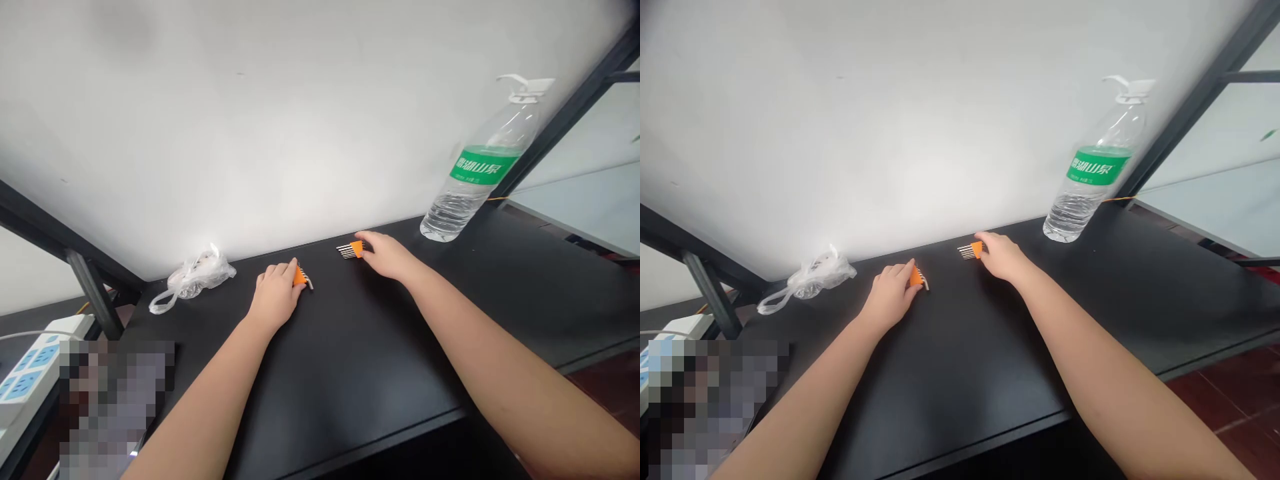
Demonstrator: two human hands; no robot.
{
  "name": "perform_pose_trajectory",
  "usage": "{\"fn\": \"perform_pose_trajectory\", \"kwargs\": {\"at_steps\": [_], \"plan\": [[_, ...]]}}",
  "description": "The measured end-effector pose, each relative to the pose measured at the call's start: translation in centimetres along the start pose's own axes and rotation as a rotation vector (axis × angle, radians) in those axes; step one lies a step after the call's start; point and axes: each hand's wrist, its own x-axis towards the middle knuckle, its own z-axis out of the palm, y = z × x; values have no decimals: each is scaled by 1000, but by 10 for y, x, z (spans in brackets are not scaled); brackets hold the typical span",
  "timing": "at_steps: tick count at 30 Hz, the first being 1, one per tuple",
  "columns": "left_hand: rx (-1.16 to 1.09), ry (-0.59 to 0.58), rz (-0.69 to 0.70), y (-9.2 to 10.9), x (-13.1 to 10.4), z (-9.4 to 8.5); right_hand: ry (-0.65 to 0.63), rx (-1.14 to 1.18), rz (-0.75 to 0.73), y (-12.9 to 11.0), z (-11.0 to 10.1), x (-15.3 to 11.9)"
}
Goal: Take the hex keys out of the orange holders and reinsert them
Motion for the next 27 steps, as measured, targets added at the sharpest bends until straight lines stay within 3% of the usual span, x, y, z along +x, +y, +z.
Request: {"fn": "perform_pose_trajectory", "kwargs": {"at_steps": [5,8,12,15,22,27], "plan": [[40,146,-127,0,-1,-1,-95,25,-49,-8,11,-5],[-41,180,-39,9,-2,-11,-145,87,-85,-29,16,-15],[-184,21,149,24,-5,-22,-280,165,-181,-57,18,-30],[-207,-66,166,29,-7,-23,-371,214,-259,-68,19,-35],[-200,-105,213,19,-4,-19,-416,302,-283,-71,22,-34],[-237,-148,222,15,0,-18,-492,478,-220,-71,24,-34]]}}
